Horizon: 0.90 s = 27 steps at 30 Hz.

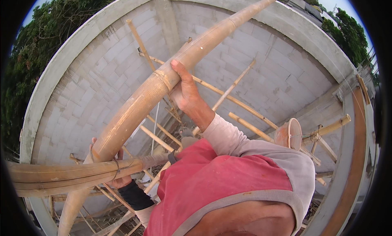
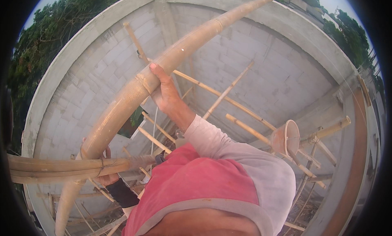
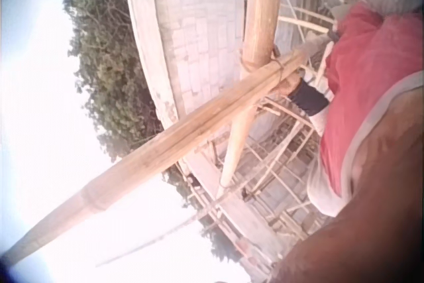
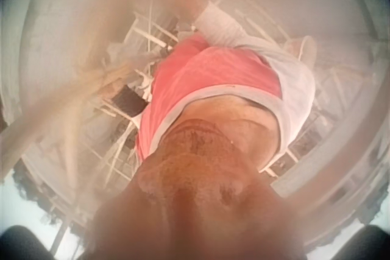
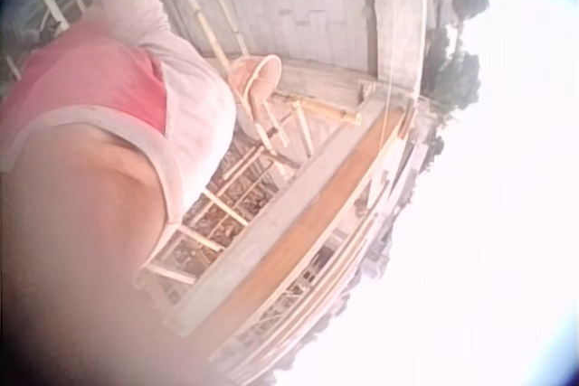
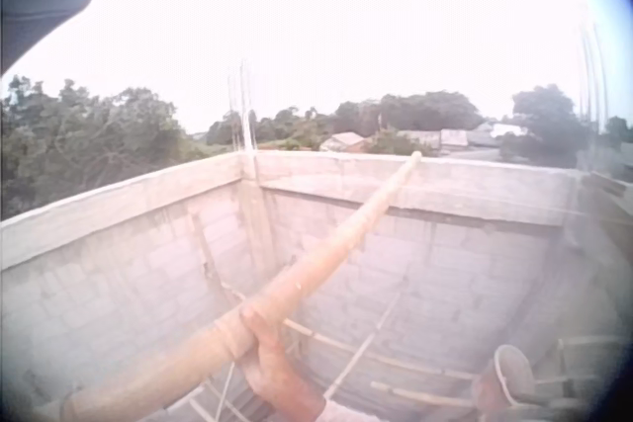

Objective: The person assembles bamboo scaffolding by positioning long bamboo poles and securing them with wire ties. They retrieve tools from a bucket, position poles against the structure, and use pliers to twist wire ties around the joints.

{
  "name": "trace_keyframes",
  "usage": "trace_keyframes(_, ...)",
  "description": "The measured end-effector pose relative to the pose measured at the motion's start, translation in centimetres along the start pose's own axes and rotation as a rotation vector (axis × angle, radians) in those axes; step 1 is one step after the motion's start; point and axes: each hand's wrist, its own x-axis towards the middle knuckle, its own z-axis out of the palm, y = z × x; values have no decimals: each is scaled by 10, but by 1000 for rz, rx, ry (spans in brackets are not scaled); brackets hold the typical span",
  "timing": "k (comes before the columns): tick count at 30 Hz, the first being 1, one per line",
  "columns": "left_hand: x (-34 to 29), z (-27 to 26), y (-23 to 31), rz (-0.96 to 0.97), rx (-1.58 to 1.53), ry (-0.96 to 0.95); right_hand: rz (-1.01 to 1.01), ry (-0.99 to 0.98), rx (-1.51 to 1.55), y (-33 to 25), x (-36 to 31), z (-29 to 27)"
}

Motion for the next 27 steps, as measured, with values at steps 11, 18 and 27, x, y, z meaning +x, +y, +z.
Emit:
trace_keyframes(11, -26, -26, 7, 10, 102, 524, 54, -178, 125, 11, 6, -25)
trace_keyframes(18, -19, -16, -1, 59, 179, 663, -12, 82, 24, 14, 7, -10)
trace_keyframes(27, -53, -104, -14, 98, 107, 254, 28, -144, 147, 31, 5, -50)
